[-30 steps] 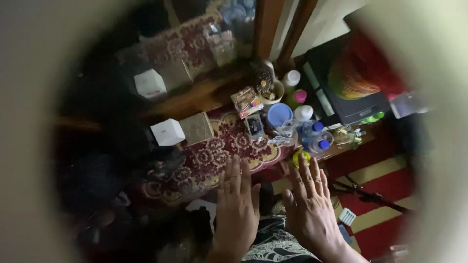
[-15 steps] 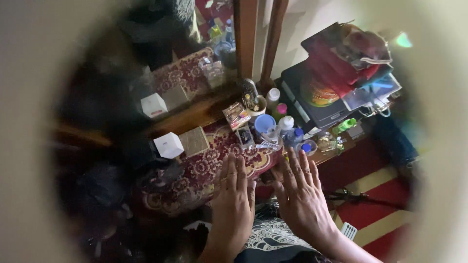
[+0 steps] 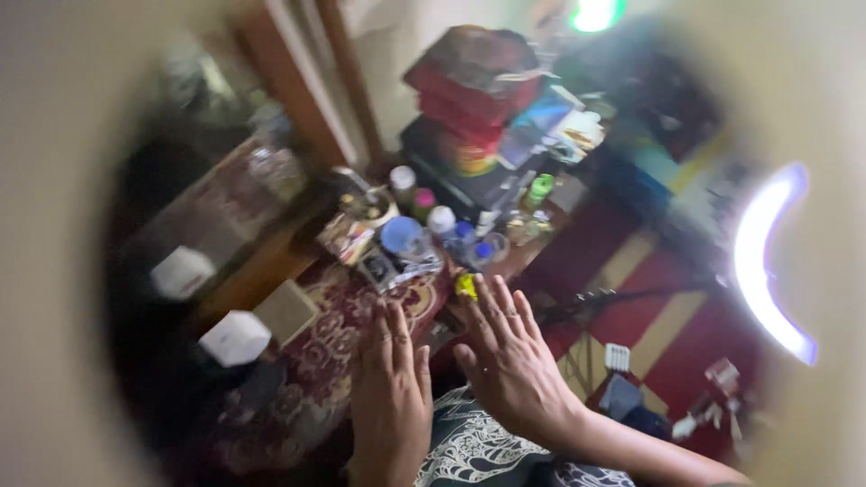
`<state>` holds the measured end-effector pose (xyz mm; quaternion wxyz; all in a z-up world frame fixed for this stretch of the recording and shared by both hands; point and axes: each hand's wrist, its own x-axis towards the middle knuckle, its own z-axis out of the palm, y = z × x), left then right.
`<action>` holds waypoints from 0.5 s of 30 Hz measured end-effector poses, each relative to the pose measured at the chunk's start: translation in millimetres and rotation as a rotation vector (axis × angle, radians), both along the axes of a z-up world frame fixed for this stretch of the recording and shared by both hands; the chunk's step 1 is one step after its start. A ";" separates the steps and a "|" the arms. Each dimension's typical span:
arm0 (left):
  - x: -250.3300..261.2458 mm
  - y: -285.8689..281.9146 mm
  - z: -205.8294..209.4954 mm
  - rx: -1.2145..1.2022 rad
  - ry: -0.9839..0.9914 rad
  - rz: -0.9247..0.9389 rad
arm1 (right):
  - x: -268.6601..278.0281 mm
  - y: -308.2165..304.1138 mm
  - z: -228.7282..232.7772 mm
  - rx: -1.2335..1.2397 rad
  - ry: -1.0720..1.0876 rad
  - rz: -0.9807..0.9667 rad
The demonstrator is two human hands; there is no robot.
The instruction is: The recorder organizes various skincare and cosmetic products, moving them from a table to the floor and back.
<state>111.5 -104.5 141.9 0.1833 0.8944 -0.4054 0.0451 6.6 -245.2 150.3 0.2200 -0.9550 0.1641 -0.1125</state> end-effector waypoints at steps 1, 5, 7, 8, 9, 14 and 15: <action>-0.8 -0.5 -1.9 -0.008 0.000 -0.046 | -6.2 2.2 0.8 -0.008 0.000 -0.046; 3.4 -3.9 -10.4 -0.008 -0.072 -0.252 | -32.2 19.8 2.9 -0.001 0.007 -0.215; 5.3 -6.1 -20.2 -0.041 -0.070 -0.386 | -48.3 33.2 1.8 0.012 0.013 -0.343; 5.4 -6.9 -27.3 -0.055 -0.091 -0.428 | -56.9 40.1 0.5 0.017 0.005 -0.392; 4.4 -10.2 -35.1 -0.070 -0.105 -0.466 | -65.7 44.5 -0.5 0.021 0.003 -0.436; -16.3 -29.8 -62.4 -0.149 -0.115 -0.688 | -113.9 72.1 -15.1 -0.022 0.043 -0.654; -25.3 -31.1 -67.4 -0.149 -0.110 -0.700 | -124.5 77.3 -19.0 -0.033 0.056 -0.682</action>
